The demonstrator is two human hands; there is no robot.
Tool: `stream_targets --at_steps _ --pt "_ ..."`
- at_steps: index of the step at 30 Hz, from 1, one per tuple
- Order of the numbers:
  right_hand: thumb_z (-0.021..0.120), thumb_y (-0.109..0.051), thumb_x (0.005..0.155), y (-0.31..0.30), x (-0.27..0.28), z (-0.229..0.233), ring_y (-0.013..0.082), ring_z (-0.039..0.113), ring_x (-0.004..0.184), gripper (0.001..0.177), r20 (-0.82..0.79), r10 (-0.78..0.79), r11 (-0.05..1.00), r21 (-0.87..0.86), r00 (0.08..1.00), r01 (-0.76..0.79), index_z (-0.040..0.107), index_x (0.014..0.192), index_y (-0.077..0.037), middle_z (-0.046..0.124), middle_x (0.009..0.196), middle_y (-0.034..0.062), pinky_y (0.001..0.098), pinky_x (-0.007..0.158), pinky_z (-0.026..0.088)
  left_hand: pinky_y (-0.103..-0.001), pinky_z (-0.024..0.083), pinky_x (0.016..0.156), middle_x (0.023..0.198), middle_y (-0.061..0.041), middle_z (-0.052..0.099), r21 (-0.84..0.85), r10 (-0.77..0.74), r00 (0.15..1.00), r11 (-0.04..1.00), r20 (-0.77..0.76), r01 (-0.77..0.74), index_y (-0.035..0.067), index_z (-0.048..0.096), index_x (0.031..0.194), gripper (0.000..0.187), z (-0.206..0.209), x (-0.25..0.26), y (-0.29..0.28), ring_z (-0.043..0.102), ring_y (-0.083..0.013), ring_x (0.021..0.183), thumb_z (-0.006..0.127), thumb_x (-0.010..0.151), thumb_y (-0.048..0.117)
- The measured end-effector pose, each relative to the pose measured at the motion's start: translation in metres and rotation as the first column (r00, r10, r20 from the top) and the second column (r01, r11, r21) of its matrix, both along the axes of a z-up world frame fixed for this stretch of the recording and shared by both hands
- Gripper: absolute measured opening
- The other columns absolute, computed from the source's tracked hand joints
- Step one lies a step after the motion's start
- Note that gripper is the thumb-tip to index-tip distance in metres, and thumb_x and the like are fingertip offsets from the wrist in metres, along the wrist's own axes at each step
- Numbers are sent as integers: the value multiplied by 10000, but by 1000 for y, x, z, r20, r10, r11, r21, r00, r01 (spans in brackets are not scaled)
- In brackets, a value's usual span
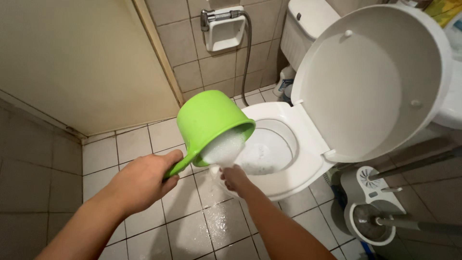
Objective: The person repeatedly scoops water from a bucket with a green mug and pours it into the toilet bowl, then onto the seat and lid, and finally flushes the toilet. The person handles a green mug, a bucket, and the toilet components.
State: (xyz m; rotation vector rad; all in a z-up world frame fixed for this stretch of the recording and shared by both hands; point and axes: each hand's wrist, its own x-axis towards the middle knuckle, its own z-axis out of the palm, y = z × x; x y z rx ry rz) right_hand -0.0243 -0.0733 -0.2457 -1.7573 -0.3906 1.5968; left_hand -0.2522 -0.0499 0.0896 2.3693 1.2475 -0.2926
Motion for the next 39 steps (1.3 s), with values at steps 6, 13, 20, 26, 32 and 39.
stream_targets --at_steps 6,13,20,26,32,39 --pt "462 -284 1029 -49 39 31 98 286 440 317 -74 133 989 -56 988 -137 612 1130 -24 440 657 11 285 390 230 -503 529 776 811 -131 702 97 -114 993 989 26 111 193 574 1177 327 -10 17 -7 678 -362 847 658 861 198" --pt "478 -303 1035 -103 116 3 126 371 506 354 54 96 986 -144 994 -88 646 1138 -9 513 724 32 300 431 289 -509 528 769 839 -118 709 153 -222 975 964 9 218 199 577 1181 318 -32 72 -24 683 -358 867 620 872 137" --pt "468 -242 1034 -162 193 -3 348 668 1162 430 725 225 967 -249 651 -57 541 1408 -41 678 1265 204 423 995 521 -497 540 753 898 -73 717 220 -331 939 926 90 305 170 579 1134 348 -53 144 -36 696 -340 882 586 827 6" --pt "424 -225 1061 -198 183 20 376 678 1117 421 677 616 785 -483 402 -389 470 1441 -48 685 1210 230 473 971 534 -471 557 762 958 -69 700 238 -374 927 904 37 356 169 591 1152 416 -73 188 -37 699 -325 901 582 791 -38" --pt "380 -207 1087 -191 216 47 405 688 1071 415 741 392 911 -397 545 -115 398 1474 -56 692 1156 255 524 947 547 -487 549 806 953 -109 712 107 -256 966 960 -23 257 186 582 1210 400 -83 211 -32 695 -339 921 562 855 2" --pt "381 -213 1082 -191 193 38 396 686 1075 444 641 601 799 -465 477 -381 354 1514 -114 674 1167 248 531 947 542 -504 538 842 971 -142 710 59 -135 990 989 46 132 179 562 1236 353 -81 220 -29 685 -368 936 604 889 129"
